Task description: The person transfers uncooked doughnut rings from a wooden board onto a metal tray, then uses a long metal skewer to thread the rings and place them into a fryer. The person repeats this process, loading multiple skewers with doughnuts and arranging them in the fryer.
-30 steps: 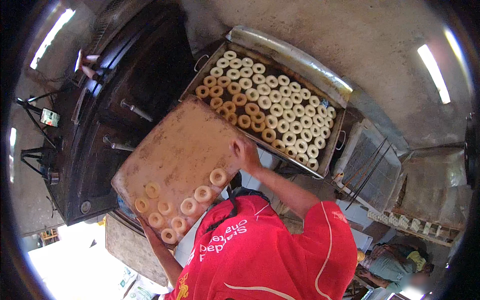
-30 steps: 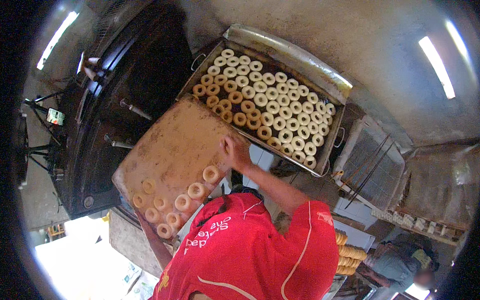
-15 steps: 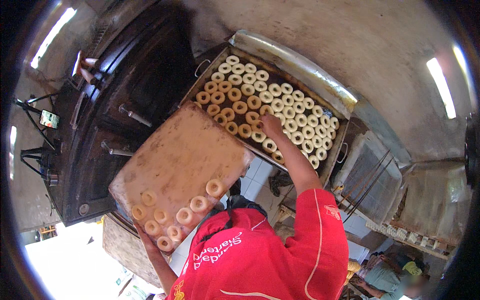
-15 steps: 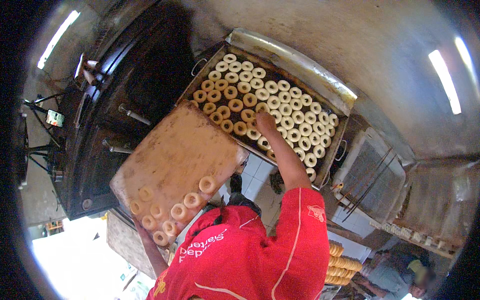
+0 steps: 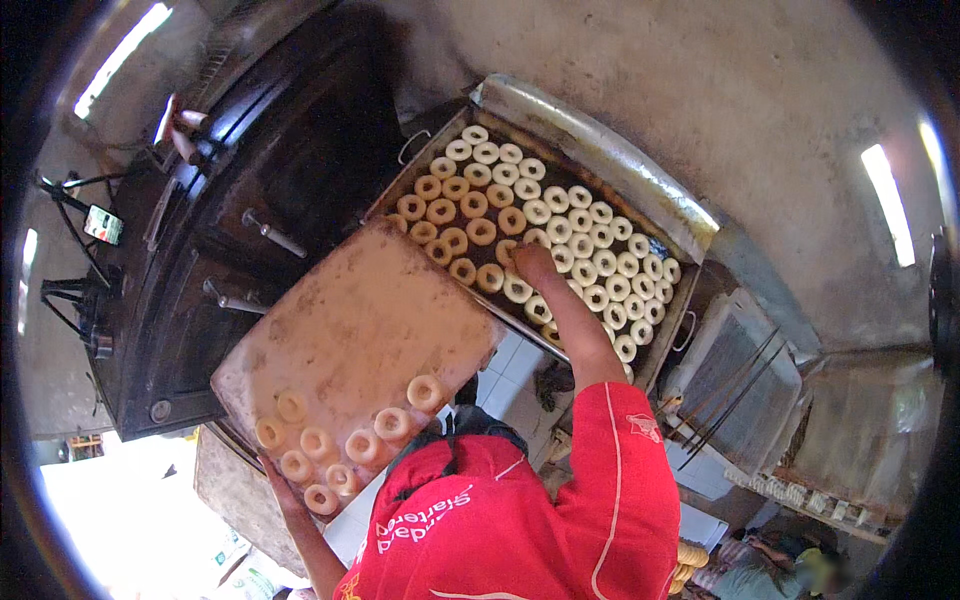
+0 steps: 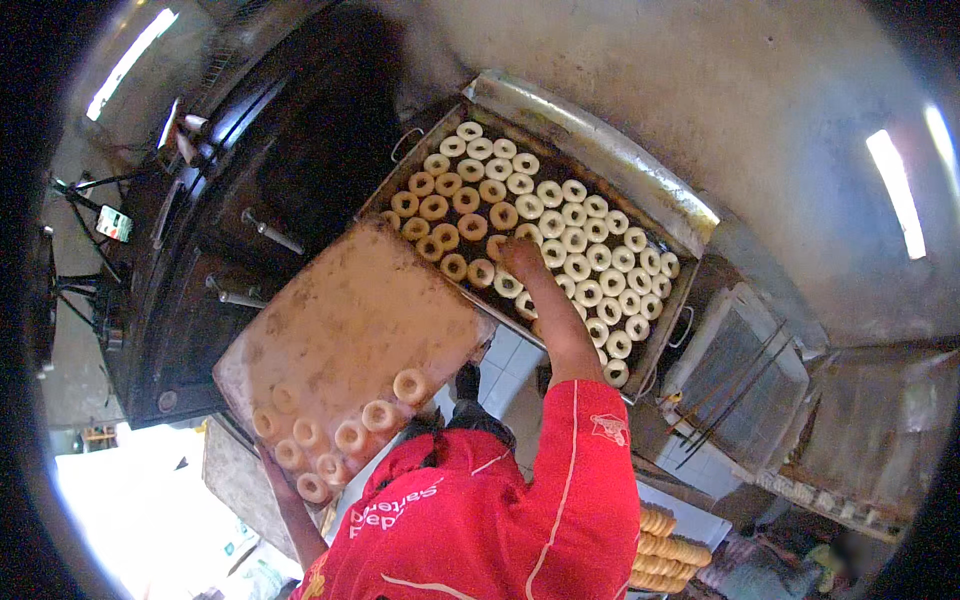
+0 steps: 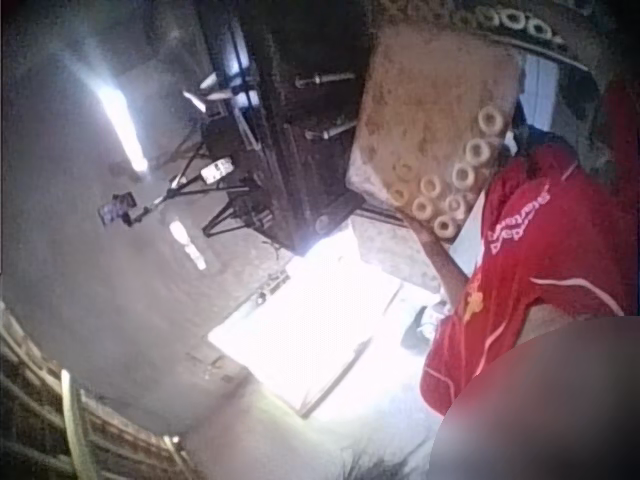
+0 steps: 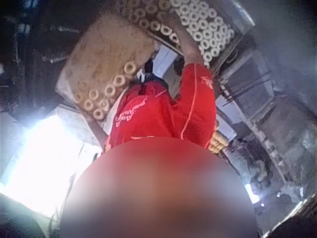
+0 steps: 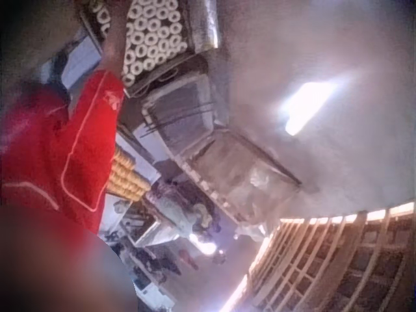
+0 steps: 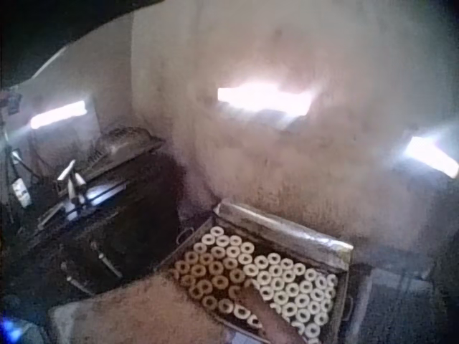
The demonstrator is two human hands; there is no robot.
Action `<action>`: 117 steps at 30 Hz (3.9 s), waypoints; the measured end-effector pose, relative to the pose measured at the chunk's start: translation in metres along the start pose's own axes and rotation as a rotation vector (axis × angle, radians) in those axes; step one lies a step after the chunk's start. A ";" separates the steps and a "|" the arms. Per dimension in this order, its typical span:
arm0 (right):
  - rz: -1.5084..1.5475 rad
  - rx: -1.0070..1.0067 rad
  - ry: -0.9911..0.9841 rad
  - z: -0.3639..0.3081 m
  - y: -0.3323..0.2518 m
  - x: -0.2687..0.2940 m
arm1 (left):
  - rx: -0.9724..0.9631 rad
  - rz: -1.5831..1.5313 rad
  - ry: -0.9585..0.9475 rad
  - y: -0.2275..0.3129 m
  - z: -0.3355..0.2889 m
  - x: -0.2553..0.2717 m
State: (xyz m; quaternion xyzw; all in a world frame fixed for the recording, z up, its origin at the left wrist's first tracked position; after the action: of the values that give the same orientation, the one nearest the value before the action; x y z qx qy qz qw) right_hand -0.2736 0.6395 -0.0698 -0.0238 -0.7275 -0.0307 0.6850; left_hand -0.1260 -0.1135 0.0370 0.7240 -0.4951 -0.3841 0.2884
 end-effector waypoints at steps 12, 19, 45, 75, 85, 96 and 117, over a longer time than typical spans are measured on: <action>0.211 -0.177 0.063 0.016 0.018 0.013 | 0.017 0.018 0.142 -0.013 0.010 0.030; 0.295 -0.227 0.002 0.019 0.003 0.040 | -0.001 0.002 0.119 -0.009 0.002 0.015; 0.140 0.072 -0.120 -0.034 -0.007 0.006 | 0.086 -0.083 0.080 -0.030 0.025 0.058; 0.670 -0.062 0.378 0.038 -0.106 0.105 | 0.061 -0.272 0.186 -0.047 -0.054 0.104; 0.958 0.107 0.215 -0.117 -0.288 0.144 | -0.204 -0.320 0.672 -0.065 -0.241 0.225; 0.929 0.118 -0.154 -0.269 -0.506 -0.060 | -0.589 0.012 0.876 -0.216 -0.332 0.407; 0.656 -0.490 -0.191 -0.194 -0.707 -0.137 | -0.137 0.823 0.957 -0.189 -0.092 0.411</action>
State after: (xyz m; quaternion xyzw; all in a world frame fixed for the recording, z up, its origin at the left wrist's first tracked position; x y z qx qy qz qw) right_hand -0.1261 -0.0795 -0.2038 -0.4191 -0.7127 0.0195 0.5621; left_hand 0.1328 -0.4311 -0.1756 0.5457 -0.5236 0.0934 0.6476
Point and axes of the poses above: each hand's wrist, its own z-axis towards the middle knuckle, its own x-axis out of the back of the hand, y = z × x, the point moved 3 cm from there along z, towards the middle knuckle, and after that the axes turned 1 degree about -y, right-handed, at the moved point
